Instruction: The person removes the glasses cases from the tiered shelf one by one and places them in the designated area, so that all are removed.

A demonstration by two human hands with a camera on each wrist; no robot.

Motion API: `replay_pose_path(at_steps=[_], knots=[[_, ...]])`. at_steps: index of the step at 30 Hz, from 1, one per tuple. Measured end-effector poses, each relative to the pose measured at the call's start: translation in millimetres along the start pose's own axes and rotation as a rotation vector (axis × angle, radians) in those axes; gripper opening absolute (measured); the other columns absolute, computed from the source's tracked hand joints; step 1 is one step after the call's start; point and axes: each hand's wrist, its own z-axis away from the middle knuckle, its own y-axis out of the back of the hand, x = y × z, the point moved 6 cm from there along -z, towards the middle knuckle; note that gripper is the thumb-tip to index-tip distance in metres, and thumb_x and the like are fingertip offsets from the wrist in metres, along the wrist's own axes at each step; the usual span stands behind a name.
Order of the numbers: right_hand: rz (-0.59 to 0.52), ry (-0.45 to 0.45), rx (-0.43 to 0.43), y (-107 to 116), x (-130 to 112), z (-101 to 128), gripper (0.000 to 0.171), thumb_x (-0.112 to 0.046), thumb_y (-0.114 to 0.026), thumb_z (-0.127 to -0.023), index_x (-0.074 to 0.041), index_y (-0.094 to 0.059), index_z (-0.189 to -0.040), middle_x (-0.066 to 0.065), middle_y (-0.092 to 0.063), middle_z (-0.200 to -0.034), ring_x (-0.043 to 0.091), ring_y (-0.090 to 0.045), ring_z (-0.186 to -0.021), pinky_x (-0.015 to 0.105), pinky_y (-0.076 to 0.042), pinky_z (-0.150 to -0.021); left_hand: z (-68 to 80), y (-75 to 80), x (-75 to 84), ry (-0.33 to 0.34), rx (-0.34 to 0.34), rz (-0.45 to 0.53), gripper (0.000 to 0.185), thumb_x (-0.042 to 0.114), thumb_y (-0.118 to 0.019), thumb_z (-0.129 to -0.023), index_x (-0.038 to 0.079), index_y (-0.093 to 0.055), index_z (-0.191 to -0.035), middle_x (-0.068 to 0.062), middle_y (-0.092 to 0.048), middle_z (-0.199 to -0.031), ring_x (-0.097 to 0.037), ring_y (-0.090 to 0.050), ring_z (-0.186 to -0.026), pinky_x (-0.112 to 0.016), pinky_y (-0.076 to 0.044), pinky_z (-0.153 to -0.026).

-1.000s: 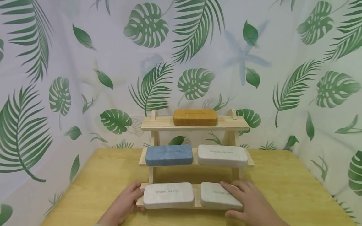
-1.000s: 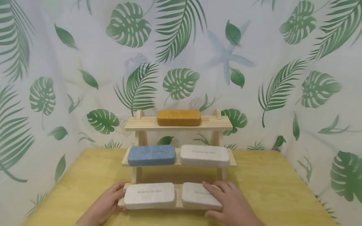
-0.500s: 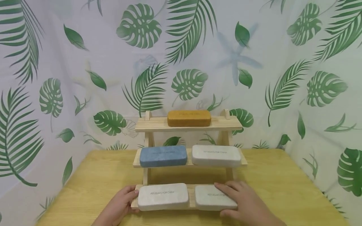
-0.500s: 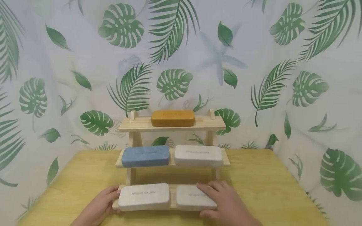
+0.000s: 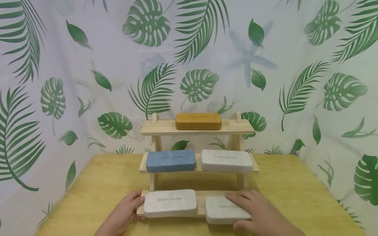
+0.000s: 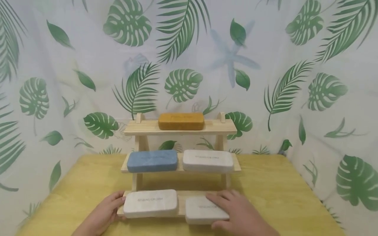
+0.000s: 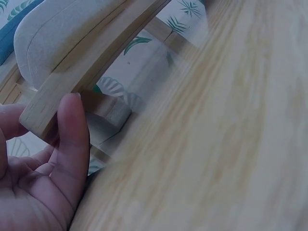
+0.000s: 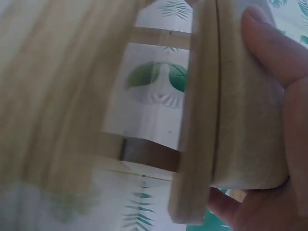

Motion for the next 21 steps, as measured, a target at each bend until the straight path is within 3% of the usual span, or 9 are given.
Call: replay_pose_path(at_steps=[6,12,21], knots=[[-0.054,-0.023,-0.087,4.0,-1.5,1.7,0.079,-0.076,-0.059,-0.085,-0.034,-0.049,-0.151,-0.013,-0.055,-0.136,0.015,-0.053,-0.119,0.047,-0.051,-0.092,1.7,2.5,-0.8,-0.022,0.015,-0.007,0.060,0.029,-0.050,-0.108,-0.015,-0.030,-0.145,-0.016,-0.059,-0.126,-0.024,-0.063,-0.099,-0.041,-0.056,-0.079],[-0.084,-0.103,-0.176,10.2,9.2,5.9,0.080,-0.079,-0.055,-0.085,-0.038,-0.046,-0.152,-0.012,-0.053,-0.138,0.017,-0.052,-0.120,0.048,-0.052,-0.091,-0.3,3.0,-2.4,-0.020,0.026,0.000,0.061,0.028,-0.051,-0.108,-0.014,-0.030,-0.146,-0.015,-0.058,-0.128,-0.024,-0.063,-0.100,-0.041,-0.055,-0.080],[0.002,-0.097,-0.030,34.7,34.4,25.4,0.077,-0.074,-0.058,-0.085,-0.036,-0.048,-0.152,-0.004,-0.054,-0.134,0.020,-0.053,-0.116,0.046,-0.054,-0.086,-2.1,3.4,-4.2,-0.025,0.017,0.011,0.056,0.027,-0.048,-0.109,-0.013,-0.033,-0.145,-0.013,-0.061,-0.123,-0.025,-0.064,-0.099,-0.040,-0.056,-0.079]])
